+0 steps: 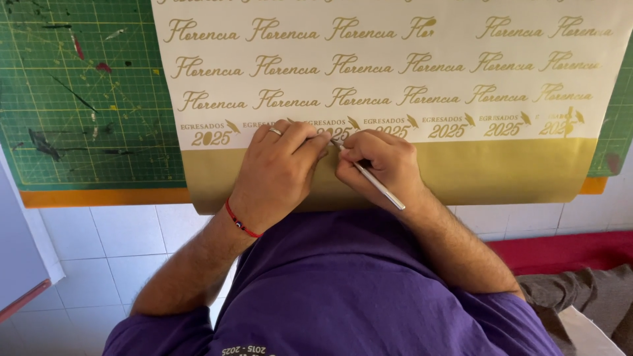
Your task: The person is weeding a sheet of gold vinyl, using a craft knife to lift and peel away the excess material from around the cut-out text.
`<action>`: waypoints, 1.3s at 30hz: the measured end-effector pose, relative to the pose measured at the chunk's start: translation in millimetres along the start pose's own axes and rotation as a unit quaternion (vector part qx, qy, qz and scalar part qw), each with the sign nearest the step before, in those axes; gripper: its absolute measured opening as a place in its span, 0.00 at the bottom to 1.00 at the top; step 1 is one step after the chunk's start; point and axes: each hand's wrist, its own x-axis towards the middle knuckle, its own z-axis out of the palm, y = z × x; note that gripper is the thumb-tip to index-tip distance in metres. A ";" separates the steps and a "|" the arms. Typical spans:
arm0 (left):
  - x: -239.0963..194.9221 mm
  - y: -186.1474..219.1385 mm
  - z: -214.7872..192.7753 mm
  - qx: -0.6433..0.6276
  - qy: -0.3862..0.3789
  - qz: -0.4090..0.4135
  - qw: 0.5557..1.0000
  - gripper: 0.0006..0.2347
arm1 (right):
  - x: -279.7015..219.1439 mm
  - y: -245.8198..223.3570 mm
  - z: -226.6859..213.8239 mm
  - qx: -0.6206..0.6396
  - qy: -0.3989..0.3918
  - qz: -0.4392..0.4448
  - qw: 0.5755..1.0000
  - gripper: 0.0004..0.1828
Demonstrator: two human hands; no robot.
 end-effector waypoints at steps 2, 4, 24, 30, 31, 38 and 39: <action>1.3 -0.2 -0.9 0.007 -0.009 0.000 1.000 0.08 | 0.5 0.9 0.1 -0.005 -0.001 0.003 1.000 0.09; 3.7 0.6 -2.0 0.007 -0.020 -0.005 1.000 0.07 | -1.3 2.3 -0.3 0.008 0.004 0.019 1.000 0.10; -35.4 -29.0 -14.1 0.011 0.094 -0.062 0.994 0.03 | 5.3 12.3 -21.0 0.187 0.006 0.123 0.975 0.06; -79.4 -29.5 -4.2 0.030 0.098 -0.002 0.995 0.04 | -4.2 30.8 -36.1 0.068 -0.026 0.081 0.994 0.08; -78.4 -25.1 -2.9 0.036 0.105 0.002 0.994 0.04 | -5.2 28.1 -39.8 0.006 -0.013 0.048 0.999 0.08; -62.3 -22.8 -6.0 -0.008 0.100 -0.029 0.995 0.03 | 4.4 -8.8 3.1 0.089 -0.020 0.029 0.995 0.10; -60.4 -24.6 -5.9 -0.019 0.099 -0.034 0.994 0.02 | 7.5 -7.5 13.0 0.081 -0.034 0.031 0.996 0.10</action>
